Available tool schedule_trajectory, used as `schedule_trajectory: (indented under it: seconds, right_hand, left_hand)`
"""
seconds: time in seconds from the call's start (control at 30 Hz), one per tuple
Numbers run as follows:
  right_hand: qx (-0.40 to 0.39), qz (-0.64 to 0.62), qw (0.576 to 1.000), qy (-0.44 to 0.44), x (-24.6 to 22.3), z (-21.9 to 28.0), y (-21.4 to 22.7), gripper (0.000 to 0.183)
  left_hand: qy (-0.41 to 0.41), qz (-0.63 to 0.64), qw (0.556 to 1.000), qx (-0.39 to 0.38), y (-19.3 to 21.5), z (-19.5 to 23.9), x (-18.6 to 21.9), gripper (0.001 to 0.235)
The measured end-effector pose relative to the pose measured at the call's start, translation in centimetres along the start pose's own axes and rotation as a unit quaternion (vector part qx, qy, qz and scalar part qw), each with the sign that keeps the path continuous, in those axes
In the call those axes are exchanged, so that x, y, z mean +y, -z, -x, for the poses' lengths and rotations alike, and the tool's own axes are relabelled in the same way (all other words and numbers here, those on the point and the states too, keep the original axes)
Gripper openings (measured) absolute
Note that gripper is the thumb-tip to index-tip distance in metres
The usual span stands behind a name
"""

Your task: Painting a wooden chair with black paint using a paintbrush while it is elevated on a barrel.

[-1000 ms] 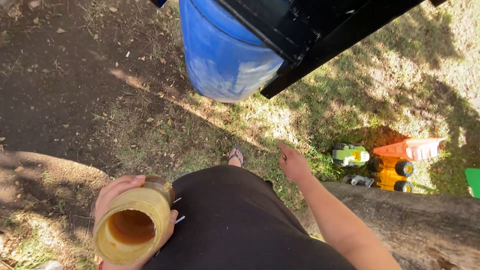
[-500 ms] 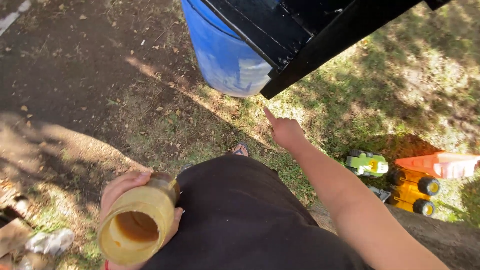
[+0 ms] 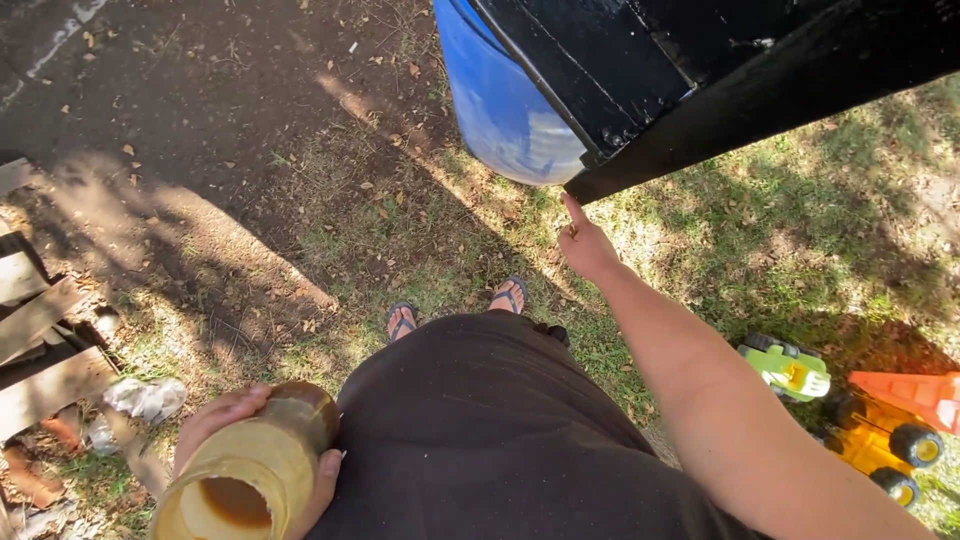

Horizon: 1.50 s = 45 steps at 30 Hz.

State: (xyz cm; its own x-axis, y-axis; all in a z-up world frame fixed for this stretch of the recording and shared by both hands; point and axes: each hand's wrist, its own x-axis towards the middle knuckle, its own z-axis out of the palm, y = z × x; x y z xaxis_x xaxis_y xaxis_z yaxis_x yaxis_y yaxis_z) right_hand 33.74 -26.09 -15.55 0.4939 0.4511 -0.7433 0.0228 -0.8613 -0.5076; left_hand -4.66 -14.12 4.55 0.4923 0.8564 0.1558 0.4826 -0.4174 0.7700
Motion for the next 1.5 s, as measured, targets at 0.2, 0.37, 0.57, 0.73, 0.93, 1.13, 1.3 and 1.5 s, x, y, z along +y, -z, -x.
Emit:
schedule_trajectory:
  seconds: [0.2,0.37,0.57,0.73,0.93,1.13,1.3,1.5]
  right_hand:
    - [0.039,-0.082,0.996,0.012,1.0,-1.8,-0.2,0.069]
    - [0.013,-0.038,0.999,0.008,0.7,-0.5,0.8,0.062]
    - [-0.015,0.012,1.000,0.003,3.4,0.3,2.1,0.049]
    - [-0.035,0.041,0.997,-0.053,6.3,2.1,4.3,0.039]
    - [0.064,-0.134,0.986,-0.082,7.5,3.5,7.4,0.041]
    - [0.091,-0.279,0.955,0.047,4.6,2.5,10.2,0.069]
    - [-0.003,-0.246,0.967,0.061,4.2,0.2,10.3,0.068]
    - [0.020,-0.280,0.959,0.044,4.9,-1.4,10.2,0.068]
  left_hand:
    - [-0.027,0.028,0.999,0.010,-0.8,0.2,-0.4,0.081]
    - [-0.029,0.005,0.999,-0.011,-1.1,-0.6,0.6,0.080]
    - [-0.059,-0.018,0.998,-0.008,-2.5,-1.5,0.8,0.078]
    - [-0.092,-0.052,0.994,-0.026,-3.6,-2.7,0.4,0.085]
    - [-0.061,-0.095,0.993,-0.043,-4.1,-3.8,0.1,0.084]
    - [-0.093,-0.103,0.987,-0.079,-5.6,-4.9,2.4,0.084]
    - [-0.109,-0.159,0.975,-0.112,-5.7,-5.2,1.4,0.100]
    - [-0.077,-0.152,0.979,-0.113,-5.5,-5.3,0.4,0.092]
